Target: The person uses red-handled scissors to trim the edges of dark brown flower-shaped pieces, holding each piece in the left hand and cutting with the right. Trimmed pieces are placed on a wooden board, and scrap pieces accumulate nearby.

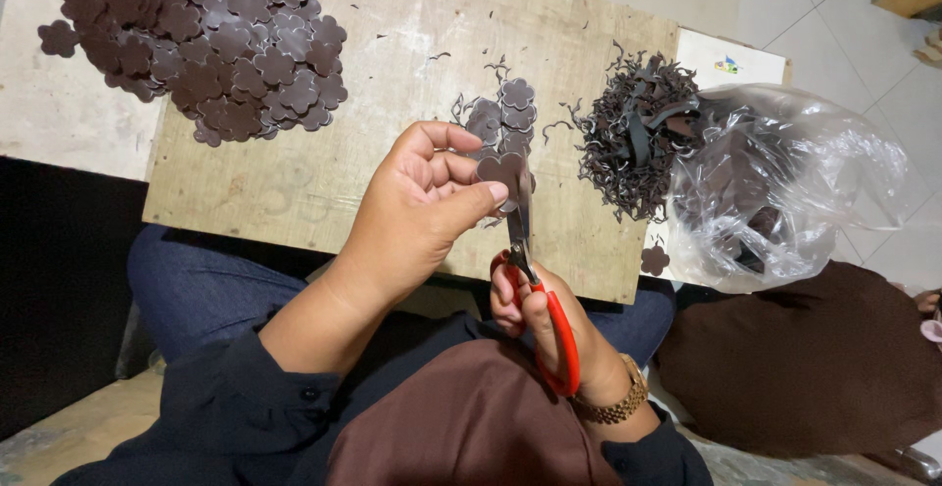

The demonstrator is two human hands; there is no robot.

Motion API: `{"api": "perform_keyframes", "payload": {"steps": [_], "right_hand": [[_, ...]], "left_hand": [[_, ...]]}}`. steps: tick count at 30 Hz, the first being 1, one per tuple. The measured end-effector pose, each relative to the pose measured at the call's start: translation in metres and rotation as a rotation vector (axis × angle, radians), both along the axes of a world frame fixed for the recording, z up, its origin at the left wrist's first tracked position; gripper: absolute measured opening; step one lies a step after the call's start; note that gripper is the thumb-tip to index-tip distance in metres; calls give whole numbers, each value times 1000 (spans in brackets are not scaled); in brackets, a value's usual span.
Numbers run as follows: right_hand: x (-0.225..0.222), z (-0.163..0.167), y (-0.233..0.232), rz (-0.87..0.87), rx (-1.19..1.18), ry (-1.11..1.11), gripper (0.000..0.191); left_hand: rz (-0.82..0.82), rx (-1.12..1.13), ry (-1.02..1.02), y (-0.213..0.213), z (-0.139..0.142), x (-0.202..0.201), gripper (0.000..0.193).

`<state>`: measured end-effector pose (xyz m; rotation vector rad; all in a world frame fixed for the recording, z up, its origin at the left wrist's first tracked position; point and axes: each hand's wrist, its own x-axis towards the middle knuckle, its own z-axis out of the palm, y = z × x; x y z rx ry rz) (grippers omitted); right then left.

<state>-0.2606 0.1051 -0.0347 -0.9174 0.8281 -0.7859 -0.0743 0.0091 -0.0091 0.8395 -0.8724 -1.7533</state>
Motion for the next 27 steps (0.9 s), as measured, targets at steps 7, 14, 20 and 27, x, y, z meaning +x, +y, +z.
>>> {"api": "perform_keyframes", "payload": {"steps": [7, 14, 20, 27], "right_hand": [[4, 5, -5, 29, -91, 35, 75], [5, 8, -6, 25, -164, 95, 80], [4, 3, -5, 9, -123, 72, 79], [3, -4, -4, 5, -69, 20, 76]], "left_hand": [[-32, -10, 5, 1, 0, 1, 42], [-41, -32, -44, 4, -2, -2, 41], [-36, -6, -7, 3, -2, -3, 42], [-26, 0, 39, 3, -5, -3, 41]]}}
